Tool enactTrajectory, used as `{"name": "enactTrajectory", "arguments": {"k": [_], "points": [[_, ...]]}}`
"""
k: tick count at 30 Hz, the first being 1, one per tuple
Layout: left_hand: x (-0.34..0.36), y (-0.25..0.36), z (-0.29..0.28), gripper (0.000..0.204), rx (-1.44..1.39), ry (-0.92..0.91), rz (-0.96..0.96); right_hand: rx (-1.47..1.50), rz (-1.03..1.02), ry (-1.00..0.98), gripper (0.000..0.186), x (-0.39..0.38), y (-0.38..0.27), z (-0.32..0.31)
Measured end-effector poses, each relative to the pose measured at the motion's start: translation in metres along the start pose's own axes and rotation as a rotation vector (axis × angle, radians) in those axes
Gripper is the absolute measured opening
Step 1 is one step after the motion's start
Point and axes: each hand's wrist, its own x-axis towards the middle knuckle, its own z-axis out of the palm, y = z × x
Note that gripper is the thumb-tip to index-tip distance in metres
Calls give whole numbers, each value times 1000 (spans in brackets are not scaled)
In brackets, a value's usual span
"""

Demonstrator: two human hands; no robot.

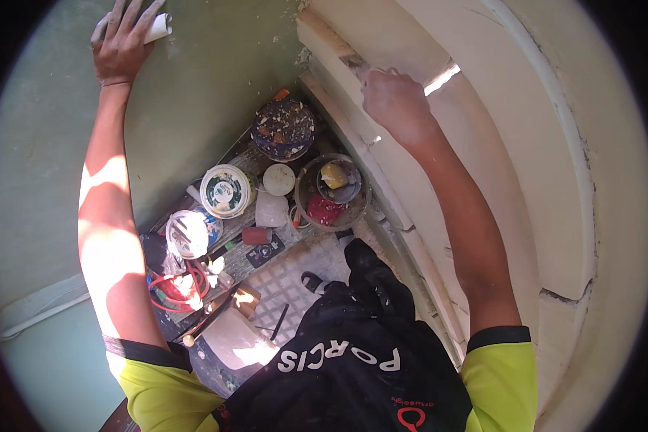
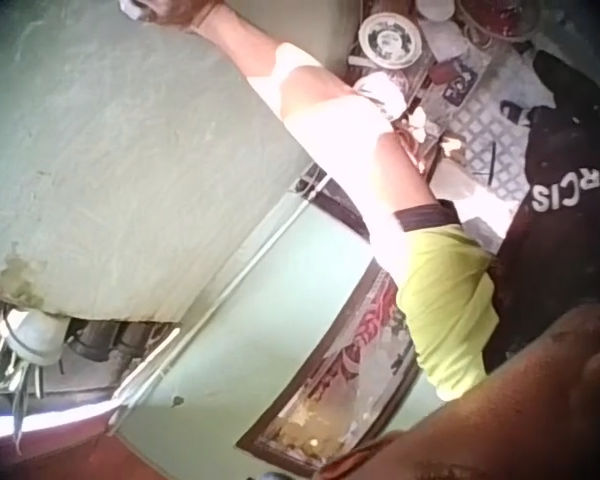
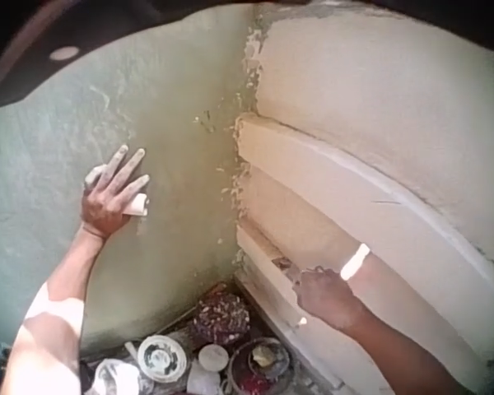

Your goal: Applying and smoothing plaster or putty on a wall using a hand scraper.

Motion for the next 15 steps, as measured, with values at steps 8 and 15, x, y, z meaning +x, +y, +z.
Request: {"name": "enactTrajectory", "arguments": {"k": [8, 15], "points": [[63, 30, -66, 23, 1045, -983, 668, -32, -32, 38, 18, 3, -7, -6], [4, -6, -6, 24, 20, -20, 67, -67, -19, 33, 19, 47, 5, 26]]}}
